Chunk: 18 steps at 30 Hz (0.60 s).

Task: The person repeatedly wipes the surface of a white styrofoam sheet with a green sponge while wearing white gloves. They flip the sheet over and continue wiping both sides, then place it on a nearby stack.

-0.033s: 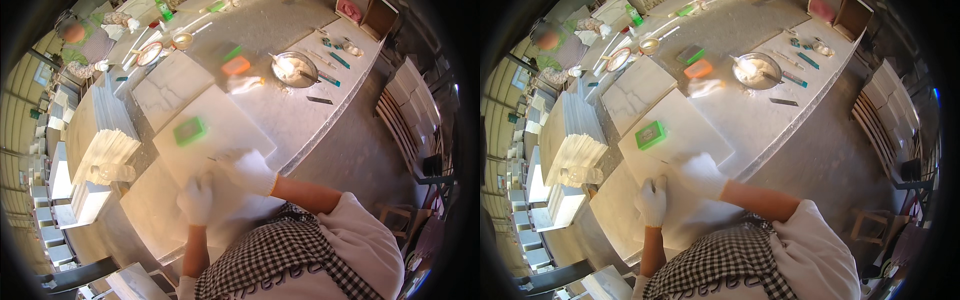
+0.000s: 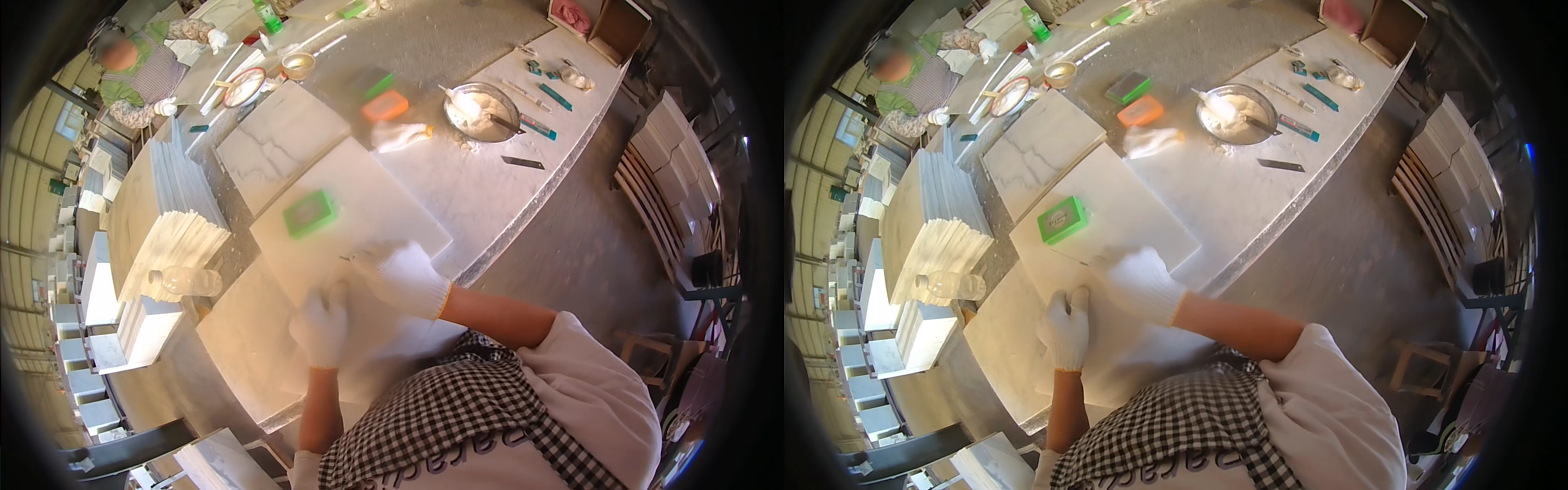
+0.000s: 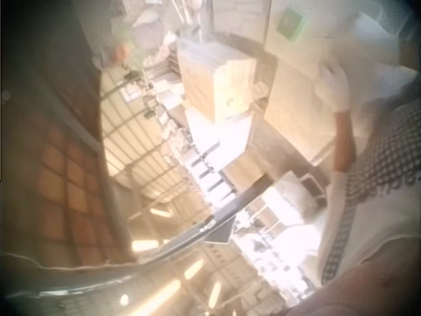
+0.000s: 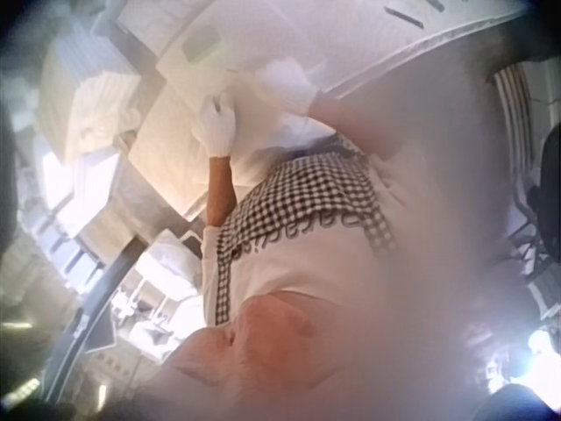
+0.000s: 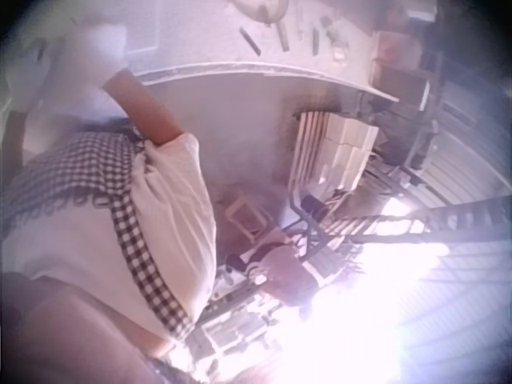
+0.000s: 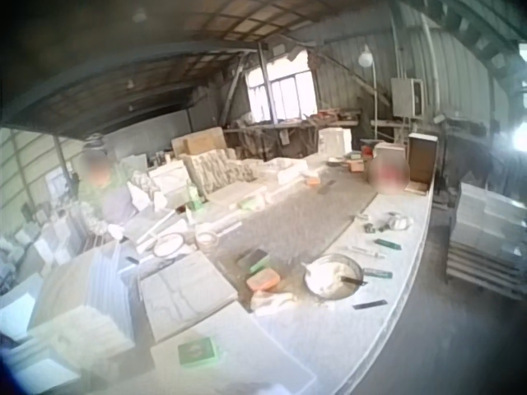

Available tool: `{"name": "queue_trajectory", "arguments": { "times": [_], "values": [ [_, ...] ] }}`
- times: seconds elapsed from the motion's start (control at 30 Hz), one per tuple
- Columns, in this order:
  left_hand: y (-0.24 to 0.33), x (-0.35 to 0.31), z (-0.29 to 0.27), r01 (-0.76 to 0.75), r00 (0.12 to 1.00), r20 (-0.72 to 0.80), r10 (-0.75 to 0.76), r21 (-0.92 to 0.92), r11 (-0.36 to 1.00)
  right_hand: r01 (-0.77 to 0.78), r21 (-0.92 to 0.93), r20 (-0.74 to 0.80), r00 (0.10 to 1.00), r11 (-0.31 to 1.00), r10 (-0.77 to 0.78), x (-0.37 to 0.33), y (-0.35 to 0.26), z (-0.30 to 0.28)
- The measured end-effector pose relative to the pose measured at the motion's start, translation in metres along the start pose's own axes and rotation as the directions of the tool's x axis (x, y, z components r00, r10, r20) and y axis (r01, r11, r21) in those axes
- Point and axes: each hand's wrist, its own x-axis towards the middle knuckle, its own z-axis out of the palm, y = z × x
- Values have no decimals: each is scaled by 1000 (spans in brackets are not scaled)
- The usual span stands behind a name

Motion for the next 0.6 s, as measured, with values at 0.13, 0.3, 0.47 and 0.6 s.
{"name": "queue_trajectory", "arguments": {
  "times": [0.13,0.3,0.47,0.6],
  "values": [
    [1,1,-3,7,999,37,-7,-5,1000,53,-18,-35,998,998,-54,3,3,-1],
    [4,-1,-5,22,999,23,-22,-6,1000,40,47,-147,989,998,-32,-12,9,5],
    [1,-1,-4,-11,1000,26,11,-1,1000,49,61,-169,985,997,-38,-18,9,6],
    [1,-1,-3,0,1000,23,0,-20,1000,29,27,21,999,999,-30,-7,8,0]
  ]
}}
